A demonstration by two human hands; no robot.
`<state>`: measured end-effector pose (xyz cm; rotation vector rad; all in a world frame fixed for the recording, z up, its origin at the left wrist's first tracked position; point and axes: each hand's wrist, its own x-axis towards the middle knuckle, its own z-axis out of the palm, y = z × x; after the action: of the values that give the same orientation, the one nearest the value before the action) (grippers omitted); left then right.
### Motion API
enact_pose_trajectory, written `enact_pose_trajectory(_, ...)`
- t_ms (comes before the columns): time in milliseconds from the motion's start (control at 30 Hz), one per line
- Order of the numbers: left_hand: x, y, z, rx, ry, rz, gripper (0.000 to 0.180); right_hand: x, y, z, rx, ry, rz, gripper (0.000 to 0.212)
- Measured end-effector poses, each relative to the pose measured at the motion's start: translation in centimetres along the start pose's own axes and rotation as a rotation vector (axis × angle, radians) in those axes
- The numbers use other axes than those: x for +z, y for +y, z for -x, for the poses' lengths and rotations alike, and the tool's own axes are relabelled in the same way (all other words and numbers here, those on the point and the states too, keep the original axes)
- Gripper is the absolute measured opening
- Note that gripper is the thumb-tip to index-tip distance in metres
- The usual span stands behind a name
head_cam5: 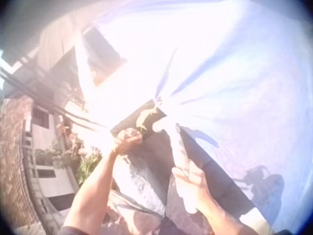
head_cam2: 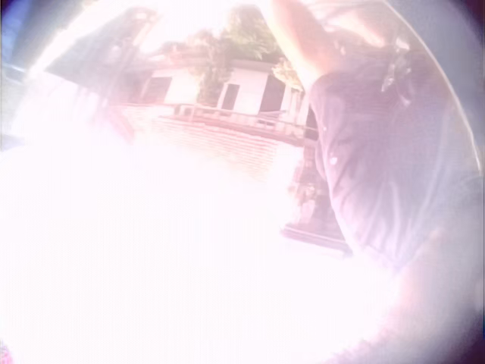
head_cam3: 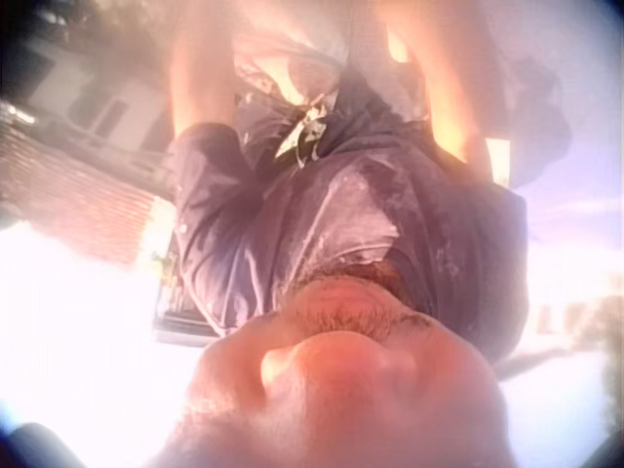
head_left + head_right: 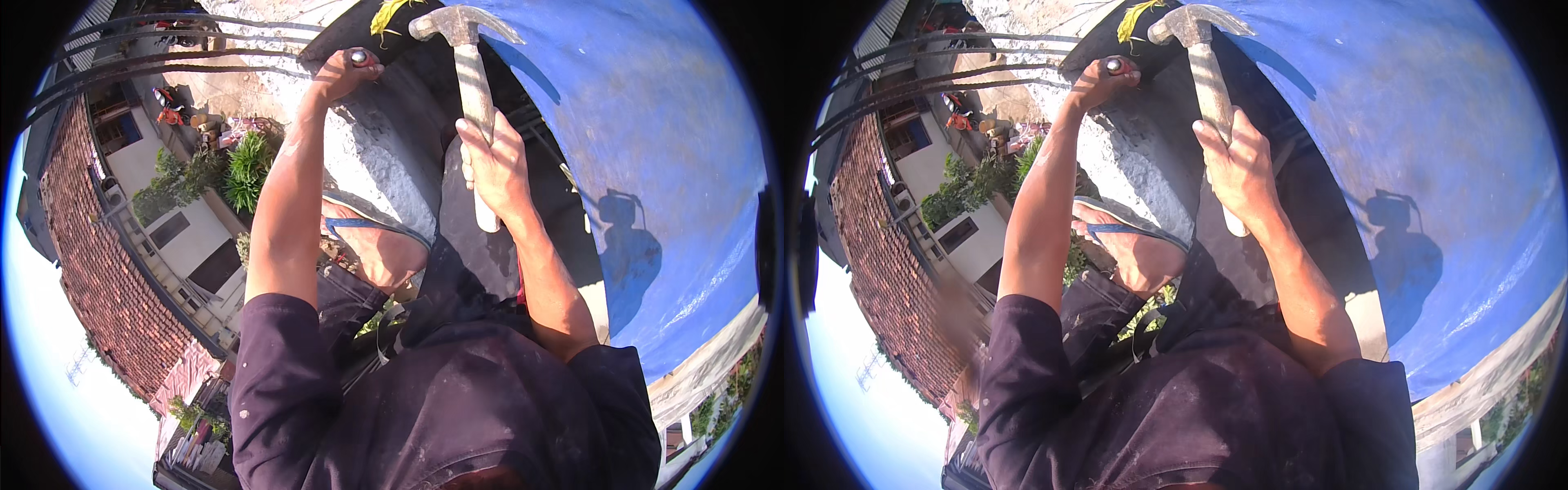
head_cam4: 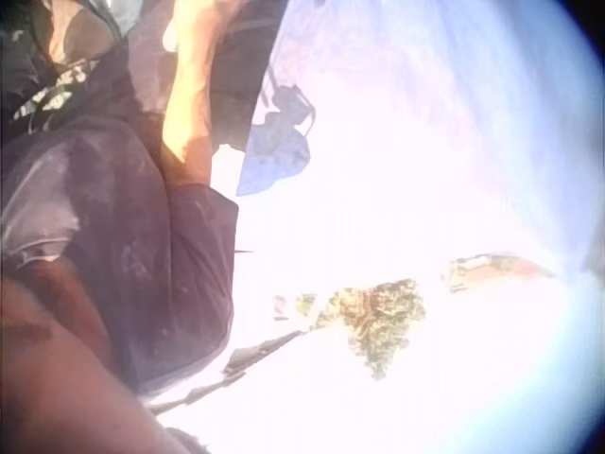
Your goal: The person uses a hammer and a chisel to break pieces of concrete off a ledge while sitting on it.
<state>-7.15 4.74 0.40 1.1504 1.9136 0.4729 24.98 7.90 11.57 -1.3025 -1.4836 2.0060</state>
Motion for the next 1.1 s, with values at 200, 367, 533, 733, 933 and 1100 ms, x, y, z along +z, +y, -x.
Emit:
enact_pose_trajectory(200,-1.5,6.3,2.0,0.361,0.507,0.803,0.024,-3.9,0.7,4.3,0.125,0.002,-0.093,0.023)
enact_pose_trajectory(367,-5.4,12.2,8.6,0.157,0.496,1.229,0.028,-5.5,1.7,6.4,0.280,-0.065,-0.049,0.027)
enact_pose_trajectory(533,-2.7,11.7,14.9,-0.145,0.683,1.091,0.025,-4.7,3.9,8.6,0.351,-0.181,-0.133,0.028)
enact_pose_trajectory(733,5.7,10.3,16.7,-0.326,0.733,1.418,0.024,-4.8,6.0,9.0,0.444,-0.231,-0.119,0.027)
enact_pose_trajectory(933,12.8,9.6,16.8,-0.558,0.768,0.796,0.032,-4.6,6.9,8.3,0.435,-0.272,-0.156,0.027)
enact_pose_trajectory(1100,14.6,7.3,15.9,-0.564,0.826,0.921,0.026,-5.9,7.4,7.8,0.447,-0.246,-0.163,0.023)
